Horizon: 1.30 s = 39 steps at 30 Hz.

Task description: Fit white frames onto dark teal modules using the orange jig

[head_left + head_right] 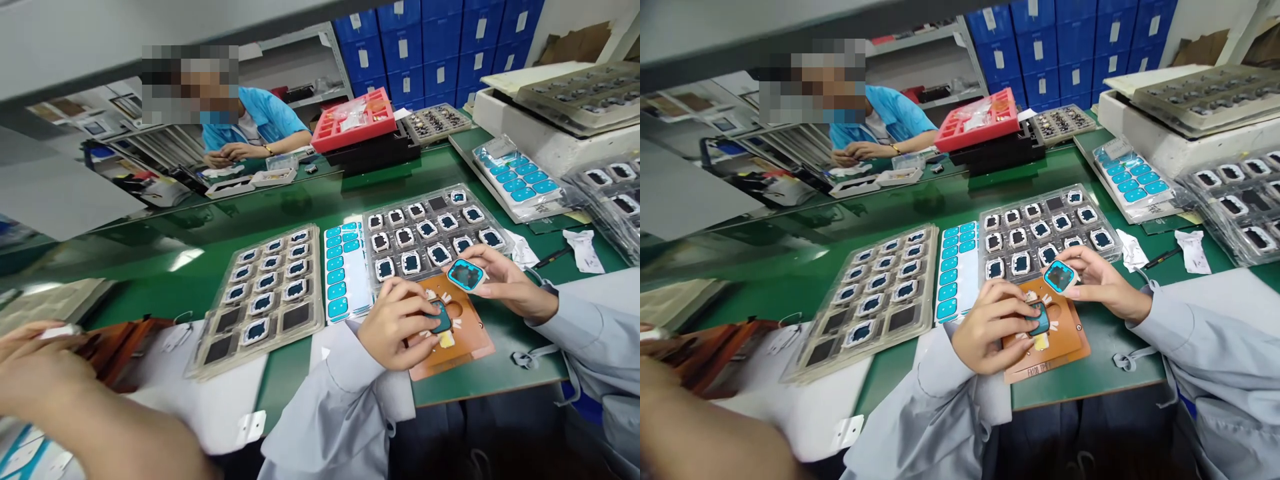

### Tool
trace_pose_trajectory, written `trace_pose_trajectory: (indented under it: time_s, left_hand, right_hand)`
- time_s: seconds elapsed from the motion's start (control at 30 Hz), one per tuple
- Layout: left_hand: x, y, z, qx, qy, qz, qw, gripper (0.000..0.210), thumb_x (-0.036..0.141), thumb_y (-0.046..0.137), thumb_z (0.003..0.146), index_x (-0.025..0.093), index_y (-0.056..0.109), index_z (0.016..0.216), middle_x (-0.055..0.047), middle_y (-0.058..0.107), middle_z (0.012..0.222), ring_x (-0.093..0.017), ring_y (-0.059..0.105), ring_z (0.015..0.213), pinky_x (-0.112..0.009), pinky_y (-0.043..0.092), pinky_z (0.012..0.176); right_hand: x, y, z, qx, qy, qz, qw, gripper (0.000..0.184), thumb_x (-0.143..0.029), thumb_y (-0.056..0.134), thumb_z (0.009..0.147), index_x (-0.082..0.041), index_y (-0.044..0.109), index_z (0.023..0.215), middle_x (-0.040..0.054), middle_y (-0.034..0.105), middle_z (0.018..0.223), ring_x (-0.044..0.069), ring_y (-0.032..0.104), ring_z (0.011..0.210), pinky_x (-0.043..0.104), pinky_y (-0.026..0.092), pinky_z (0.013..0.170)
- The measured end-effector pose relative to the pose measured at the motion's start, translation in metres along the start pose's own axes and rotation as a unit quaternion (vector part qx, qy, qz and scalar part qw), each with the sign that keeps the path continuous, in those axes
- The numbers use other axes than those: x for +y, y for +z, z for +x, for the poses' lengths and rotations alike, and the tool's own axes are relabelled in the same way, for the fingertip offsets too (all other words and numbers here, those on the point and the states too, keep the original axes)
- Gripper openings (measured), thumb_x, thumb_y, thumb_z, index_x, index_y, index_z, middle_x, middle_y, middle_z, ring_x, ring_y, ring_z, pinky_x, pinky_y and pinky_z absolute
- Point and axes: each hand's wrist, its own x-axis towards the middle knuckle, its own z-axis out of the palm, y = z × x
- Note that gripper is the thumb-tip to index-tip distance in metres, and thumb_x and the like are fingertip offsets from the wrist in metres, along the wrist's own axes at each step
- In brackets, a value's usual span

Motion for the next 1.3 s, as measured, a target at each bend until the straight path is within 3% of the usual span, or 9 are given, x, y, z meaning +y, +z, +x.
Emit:
trace_pose_trajectory:
  time_s: [0.17,0.27,0.37,0.47,0.67,0.83,1.03,1.2,1.3]
  left_hand:
    - [-0.001,0.003,-0.003,0.009,-0.007,-0.007,1.000,0.011,0.025,0.065,0.082,0.019,0.070,0.089,-0.003,0.074,0.092,-0.023,0.057,0.097,-0.043,0.040,0.086]
    - [-0.002,0.004,-0.006,0.003,-0.012,0.000,1.000,0.016,0.027,0.064,0.084,0.020,0.071,0.096,-0.003,0.074,0.096,-0.023,0.056,0.098,-0.043,0.039,0.087]
    - [-0.003,0.004,-0.007,0.001,-0.014,0.002,1.000,0.019,0.030,0.063,0.084,0.020,0.072,0.097,-0.004,0.074,0.097,-0.024,0.056,0.099,-0.044,0.039,0.087]
    - [-0.004,0.005,-0.009,0.002,-0.014,0.002,1.000,0.019,0.032,0.063,0.085,0.021,0.073,0.096,-0.004,0.074,0.098,-0.024,0.055,0.098,-0.043,0.039,0.086]
    - [-0.007,0.005,-0.013,-0.001,-0.024,-0.025,0.999,0.027,0.042,0.068,0.082,0.020,0.074,0.097,-0.005,0.073,0.098,-0.024,0.055,0.098,-0.042,0.041,0.084]
    - [-0.008,0.005,-0.013,0.005,-0.027,-0.039,0.999,0.027,0.043,0.068,0.082,0.020,0.074,0.095,-0.005,0.073,0.097,-0.024,0.054,0.097,-0.042,0.041,0.084]
    - [-0.007,0.004,-0.013,0.004,-0.037,-0.045,0.998,0.026,0.042,0.067,0.083,0.020,0.075,0.094,-0.005,0.074,0.097,-0.023,0.055,0.095,-0.041,0.042,0.082]
    - [-0.008,0.006,-0.013,0.004,-0.047,-0.056,0.997,0.021,0.036,0.068,0.082,0.020,0.075,0.094,-0.005,0.074,0.097,-0.023,0.055,0.096,-0.041,0.042,0.083]
    - [-0.009,0.007,-0.013,0.004,-0.051,-0.065,0.997,0.020,0.035,0.068,0.082,0.020,0.076,0.094,-0.005,0.074,0.096,-0.023,0.055,0.096,-0.041,0.043,0.083]
  right_hand:
    - [-0.003,-0.015,0.015,0.054,-0.038,-0.151,0.986,0.050,-0.043,0.082,0.070,-0.024,0.057,0.109,0.0051,0.066,0.104,0.022,0.064,0.095,0.035,0.053,0.084]
    - [-0.007,-0.024,0.031,0.113,-0.055,-0.262,0.957,0.051,-0.046,0.078,0.070,-0.022,0.057,0.110,0.0058,0.067,0.100,0.019,0.064,0.077,0.032,0.053,0.071]
    - [-0.017,-0.031,0.055,0.127,-0.041,-0.493,0.860,0.047,-0.043,0.070,0.078,-0.020,0.056,0.116,0.0062,0.069,0.100,0.018,0.064,0.068,0.029,0.051,0.064]
    - [-0.026,-0.036,0.087,0.112,-0.019,-0.651,0.750,0.044,-0.033,0.065,0.082,-0.019,0.057,0.122,0.0079,0.071,0.099,0.024,0.067,0.079,0.030,0.048,0.069]
    - [-0.018,-0.046,0.140,0.089,-0.011,-0.724,0.684,0.042,-0.023,0.057,0.086,-0.015,0.060,0.127,0.0163,0.068,0.114,0.032,0.064,0.099,0.036,0.048,0.079]
    - [-0.005,-0.065,0.156,0.039,-0.011,-0.741,0.671,0.039,-0.019,0.051,0.090,-0.022,0.064,0.127,0.0109,0.061,0.132,0.032,0.058,0.114,0.042,0.046,0.095]
    - [0.002,-0.085,0.160,-0.017,-0.027,-0.715,0.698,0.026,-0.024,0.051,0.097,-0.015,0.068,0.114,0.0101,0.065,0.124,0.022,0.058,0.116,0.041,0.041,0.105]
    - [0.008,-0.070,0.165,0.015,-0.043,-0.682,0.730,0.030,-0.027,0.045,0.098,-0.014,0.068,0.112,0.0140,0.063,0.125,0.029,0.052,0.118,0.046,0.038,0.100]
    - [0.014,-0.051,0.169,-0.006,-0.049,-0.649,0.759,0.024,-0.032,0.050,0.095,-0.021,0.069,0.105,0.0095,0.067,0.117,0.031,0.047,0.118,0.045,0.037,0.096]
